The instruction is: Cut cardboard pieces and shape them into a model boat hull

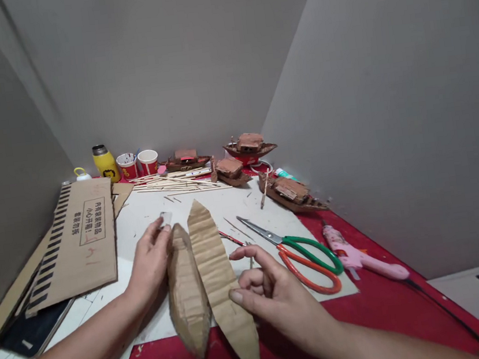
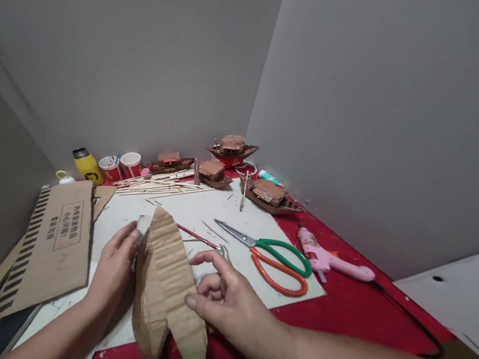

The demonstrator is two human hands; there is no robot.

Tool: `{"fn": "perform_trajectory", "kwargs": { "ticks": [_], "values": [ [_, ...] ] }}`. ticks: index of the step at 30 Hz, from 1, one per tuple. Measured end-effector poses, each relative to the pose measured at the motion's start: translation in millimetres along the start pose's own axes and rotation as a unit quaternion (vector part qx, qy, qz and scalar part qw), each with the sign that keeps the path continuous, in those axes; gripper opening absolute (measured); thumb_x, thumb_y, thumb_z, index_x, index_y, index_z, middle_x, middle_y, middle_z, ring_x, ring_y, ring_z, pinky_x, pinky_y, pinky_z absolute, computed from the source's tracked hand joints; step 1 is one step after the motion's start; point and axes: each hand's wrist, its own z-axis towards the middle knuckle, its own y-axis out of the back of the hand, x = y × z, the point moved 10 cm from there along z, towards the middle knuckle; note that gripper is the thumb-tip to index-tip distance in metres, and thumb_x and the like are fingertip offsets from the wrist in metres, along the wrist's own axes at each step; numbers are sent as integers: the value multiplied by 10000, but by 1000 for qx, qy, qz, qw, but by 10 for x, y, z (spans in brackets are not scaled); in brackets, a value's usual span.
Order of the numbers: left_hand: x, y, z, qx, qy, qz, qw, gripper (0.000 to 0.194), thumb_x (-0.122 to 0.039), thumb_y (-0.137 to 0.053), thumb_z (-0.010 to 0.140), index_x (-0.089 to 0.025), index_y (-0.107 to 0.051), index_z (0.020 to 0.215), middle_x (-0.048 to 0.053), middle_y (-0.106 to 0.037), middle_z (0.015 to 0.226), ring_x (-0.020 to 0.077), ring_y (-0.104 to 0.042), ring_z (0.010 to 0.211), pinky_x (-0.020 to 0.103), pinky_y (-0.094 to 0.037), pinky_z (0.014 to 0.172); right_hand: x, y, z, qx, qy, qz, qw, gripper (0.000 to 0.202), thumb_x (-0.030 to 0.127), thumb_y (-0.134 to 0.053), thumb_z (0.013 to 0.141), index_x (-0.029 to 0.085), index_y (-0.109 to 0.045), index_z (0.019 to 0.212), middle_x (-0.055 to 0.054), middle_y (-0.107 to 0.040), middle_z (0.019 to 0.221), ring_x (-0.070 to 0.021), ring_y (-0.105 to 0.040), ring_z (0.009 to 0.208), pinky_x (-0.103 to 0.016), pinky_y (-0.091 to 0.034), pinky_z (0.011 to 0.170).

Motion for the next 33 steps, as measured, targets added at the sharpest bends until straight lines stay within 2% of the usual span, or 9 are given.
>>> {"fn": "perform_trajectory", "kwargs": {
  "ticks": [2, 7, 10, 14, 16, 23, 26, 29, 33],
  "values": [
    [-168, 9, -57, -27, -38, 30, 998, 375, -425, -719, 769, -223, -698, 1085, 77, -659, 1240, 235, -579, 1146, 298, -440, 939, 8, -27, 14, 4, 14, -2, 1000, 472, 365, -749, 772, 250, -412, 1082, 88, -543, 671, -73, -447, 522, -183, -342, 500],
    [-77, -404, -252, 112, 73, -20, 991, 282, -416, -751, 746, -177, -695, 885, 2, -700, 745, 138, -619, 632, 234, -487, 617, 74, -173, 39, 66, 30, -58, 996, 361, 399, -695, 811, 247, -453, 1032, 70, -529, 673, -101, -461, 554, -218, -355, 530],
    [-87, -394, -273, 118, 92, -56, 987, 221, -365, -761, 749, -171, -688, 825, -20, -691, 698, 113, -601, 589, 212, -486, 602, 302, 194, 46, 25, 89, -255, 962, 261, 436, -513, 920, 222, -514, 1069, -21, -626, 791, -173, -573, 678, -280, -440, 605],
    [-164, -359, -214, 136, 108, -55, 983, 216, -364, -730, 783, -155, -701, 831, 6, -716, 711, 123, -632, 619, 202, -497, 615, 696, 1094, -155, -220, 170, -630, 725, 321, 409, -488, 874, 157, -604, 1037, -176, -667, 1034, -320, -626, 938, -391, -468, 743],
    [-225, -396, -176, 147, 103, -44, 983, 243, -388, -707, 803, -154, -707, 869, 16, -725, 723, 126, -637, 611, 206, -502, 614, 523, 1350, -166, -192, 99, -706, 675, 269, 361, -480, 877, 159, -637, 960, -157, -678, 930, -307, -637, 859, -362, -452, 681],
    [-515, -746, -141, 195, 22, -76, 978, 288, -411, -702, 805, -192, -687, 991, 18, -752, 853, 135, -666, 656, 238, -526, 667, 152, 1624, -90, -118, -53, -705, 697, 149, 139, -507, 747, 180, -605, 851, -98, -673, 814, -241, -616, 726, -292, -343, 583],
    [-642, -827, -152, 203, -2, -100, 974, 264, -403, -680, 830, -209, -684, 1009, 11, -749, 865, 123, -662, 643, 225, -516, 639, 148, 1680, -31, -113, -67, -703, 699, 158, 147, -547, 684, 194, -602, 824, -74, -658, 731, -237, -605, 661, -276, -303, 522],
    [-748, -851, -167, 211, -17, -118, 970, 249, -393, -672, 841, -216, -686, 1015, 11, -747, 876, 118, -663, 654, 213, -508, 621, 193, 1687, -48, -127, -39, -693, 709, 92, 251, -547, 767, 195, -609, 805, -81, -659, 739, -243, -613, 679, -294, -376, 565],
    [-794, -843, -184, 215, -24, -135, 967, 229, -387, -688, 827, -210, -702, 973, 9, -745, 831, 126, -667, 659, 226, -516, 632, 359, 1424, -156, -133, 80, -507, 848, 182, 384, -567, 832, 215, -601, 889, -83, -664, 826, -262, -627, 810, -331, -475, 719]
  ]
}}
